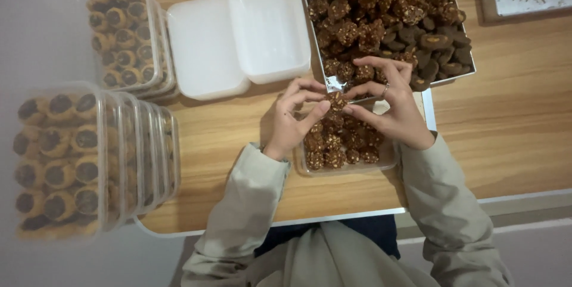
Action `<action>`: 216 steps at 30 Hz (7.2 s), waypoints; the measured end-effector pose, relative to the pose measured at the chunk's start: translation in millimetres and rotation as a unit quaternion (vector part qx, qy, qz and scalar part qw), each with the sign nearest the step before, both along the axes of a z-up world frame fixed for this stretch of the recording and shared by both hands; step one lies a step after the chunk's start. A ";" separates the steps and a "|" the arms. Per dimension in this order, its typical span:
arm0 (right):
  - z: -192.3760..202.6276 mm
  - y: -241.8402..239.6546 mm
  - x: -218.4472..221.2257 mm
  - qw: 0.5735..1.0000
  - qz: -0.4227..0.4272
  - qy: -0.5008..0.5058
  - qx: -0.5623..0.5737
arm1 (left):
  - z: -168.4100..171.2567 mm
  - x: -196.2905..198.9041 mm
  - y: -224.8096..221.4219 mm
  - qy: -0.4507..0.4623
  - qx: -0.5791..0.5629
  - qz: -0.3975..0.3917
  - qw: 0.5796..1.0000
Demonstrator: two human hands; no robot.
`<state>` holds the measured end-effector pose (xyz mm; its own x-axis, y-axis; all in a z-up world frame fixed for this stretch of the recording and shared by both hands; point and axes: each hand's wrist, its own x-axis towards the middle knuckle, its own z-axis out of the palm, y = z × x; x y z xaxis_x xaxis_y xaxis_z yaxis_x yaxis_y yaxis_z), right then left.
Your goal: Arranging chocolate clusters from a large metal tray into a smaller plastic container for packaging.
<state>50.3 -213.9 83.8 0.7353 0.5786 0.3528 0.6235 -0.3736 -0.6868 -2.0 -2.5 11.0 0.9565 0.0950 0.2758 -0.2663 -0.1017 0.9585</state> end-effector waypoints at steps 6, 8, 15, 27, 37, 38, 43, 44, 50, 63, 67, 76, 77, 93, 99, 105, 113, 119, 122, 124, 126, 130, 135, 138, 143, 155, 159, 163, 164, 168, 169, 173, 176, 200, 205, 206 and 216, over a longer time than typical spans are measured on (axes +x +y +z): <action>4.4 -4.1 0.6 0.999 0.027 0.014 -0.025 | 11.5 -3.2 4.0 0.012 0.042 -0.025 0.999; 8.5 -4.1 0.4 0.998 0.048 -0.010 -0.036 | 12.2 -3.5 5.8 0.003 0.072 -0.054 0.996; 7.5 -5.7 -2.1 0.995 0.052 -0.051 -0.072 | 35.7 -10.1 4.9 -0.001 0.119 -0.081 0.990; 4.3 -16.3 -1.6 0.989 0.020 -0.112 -0.091 | -1.7 -0.2 5.5 0.010 0.109 -0.082 0.991; -9.6 -58.1 -11.1 0.982 0.118 -0.069 -0.134 | 25.4 -5.4 0.7 0.157 0.041 -0.041 0.986; -12.5 -59.5 -14.0 0.979 0.149 -0.054 -0.131 | 31.0 -6.2 -0.3 0.191 0.065 -0.031 0.979; -19.4 -56.9 -26.0 0.965 0.166 -0.052 -0.197 | 30.0 -4.1 -0.4 0.202 0.083 -0.054 0.974; -19.0 -55.4 -27.6 0.960 0.169 -0.057 -0.217 | 32.5 -3.8 -0.2 0.212 0.083 -0.059 0.972; -31.0 -54.6 -31.8 0.953 0.152 -0.041 -0.260 | 32.3 -7.1 -1.0 0.201 -0.024 -0.041 0.979; -35.1 -59.3 -30.5 0.941 0.177 -0.011 -0.287 | 27.2 -4.7 -0.5 0.201 -0.033 -0.049 0.978; -29.2 -56.8 -29.8 0.943 0.174 0.009 -0.284 | 24.4 -5.8 -1.7 0.205 -0.028 -0.045 0.977; -16.0 -67.2 -13.0 0.985 0.068 -0.072 -0.144 | 26.9 -3.1 -1.2 0.197 0.074 -0.050 0.976; -12.9 -68.2 -12.0 0.987 0.022 -0.086 -0.135 | 27.3 -4.0 -1.2 0.196 0.076 -0.048 0.976; -12.1 -35.0 24.4 0.901 -0.210 -0.327 -0.194 | 28.4 -3.5 -0.1 0.206 0.067 -0.022 0.976; -27.2 -34.1 26.6 0.893 -0.242 -0.326 -0.192 | 14.3 -1.7 -2.0 0.194 0.080 -0.023 0.978; -34.4 -23.6 20.9 0.900 -0.231 -0.334 -0.158 | 21.1 -3.5 -0.9 0.176 0.065 -0.012 0.982; -59.0 -33.7 31.4 0.869 -0.213 -0.388 -0.222 | 7.1 -1.9 -5.0 0.152 0.002 -0.011 0.988; -58.9 -34.1 29.8 0.862 -0.214 -0.381 -0.259 | 16.1 -2.9 -2.4 0.183 0.084 -0.010 0.979; -53.0 -32.2 27.8 0.872 -0.195 -0.371 -0.253 | 32.7 -5.1 -0.1 0.211 0.093 -0.014 0.973; -55.7 -33.2 29.1 0.872 -0.191 -0.365 -0.266 | 32.8 -5.1 0.0 0.212 0.097 -0.014 0.972; -44.5 -27.1 24.4 0.871 -0.187 -0.357 -0.280 | 33.7 -5.9 0.8 0.213 0.100 -0.015 0.972; -19.2 -14.0 12.1 0.927 -0.131 -0.287 -0.203 | 33.7 -8.4 1.7 0.210 0.029 -0.023 0.977; -13.6 -10.3 9.6 0.949 -0.111 -0.237 -0.175 | 31.2 -8.1 1.2 0.210 0.038 -0.023 0.977; -13.7 -10.9 11.2 0.962 -0.109 -0.197 -0.154 | 33.9 -8.6 1.7 0.207 0.038 -0.021 0.977; -14.6 -14.0 16.0 0.971 -0.083 -0.183 -0.131 | 31.6 -8.7 0.9 0.214 0.034 -0.021 0.976; -25.1 -20.7 19.9 0.970 -0.086 -0.198 -0.113 | 35.3 -6.8 2.6 0.206 0.054 -0.024 0.977; -20.9 -22.1 19.5 0.970 -0.099 -0.200 -0.096 | 31.4 -7.1 1.8 0.198 0.047 -0.019 0.979; -15.5 -26.6 18.8 0.985 -0.129 -0.110 0.001 | 31.1 -6.9 2.4 0.196 0.033 -0.020 0.980; -13.7 -28.1 18.6 0.987 -0.133 -0.073 0.044 | 33.0 -7.2 3.1 0.193 0.022 -0.019 0.981; -22.0 -38.4 24.6 0.982 -0.117 0.010 0.146 | 36.9 -7.7 2.9 0.200 0.028 -0.024 0.979; -29.9 -41.5 27.5 0.965 -0.088 0.080 0.232 | 37.6 -7.7 2.8 0.203 0.024 -0.024 0.979; -63.0 -68.0 41.8 0.837 -0.024 0.309 0.451 | 32.9 -7.4 0.4 0.196 -0.006 -0.021 0.980; -67.7 -79.0 47.0 0.788 -0.010 0.354 0.503 | 35.0 -7.2 0.5 0.227 0.017 -0.023 0.974; -84.1 -92.9 58.2 0.700 0.007 0.425 0.574 | 28.4 -4.8 -2.3 0.250 0.031 -0.030 0.967; -87.0 -95.5 59.8 0.710 0.033 0.412 0.570 | 27.8 -5.7 -2.0 0.248 0.028 -0.026 0.968; -88.3 -96.3 59.4 0.710 0.043 0.409 0.572 | 27.5 -6.2 -1.6 0.247 0.027 -0.026 0.968; -74.4 -85.9 50.3 0.691 0.100 0.421 0.580 | 23.2 -5.6 -2.9 0.242 0.021 -0.023 0.970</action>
<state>100.6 -299.8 9.5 0.9088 0.3853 0.1601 -0.2189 0.7670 -0.6031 -7.6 -5.4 34.1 0.9779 0.0485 -0.2035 0.2084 -0.1420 0.9677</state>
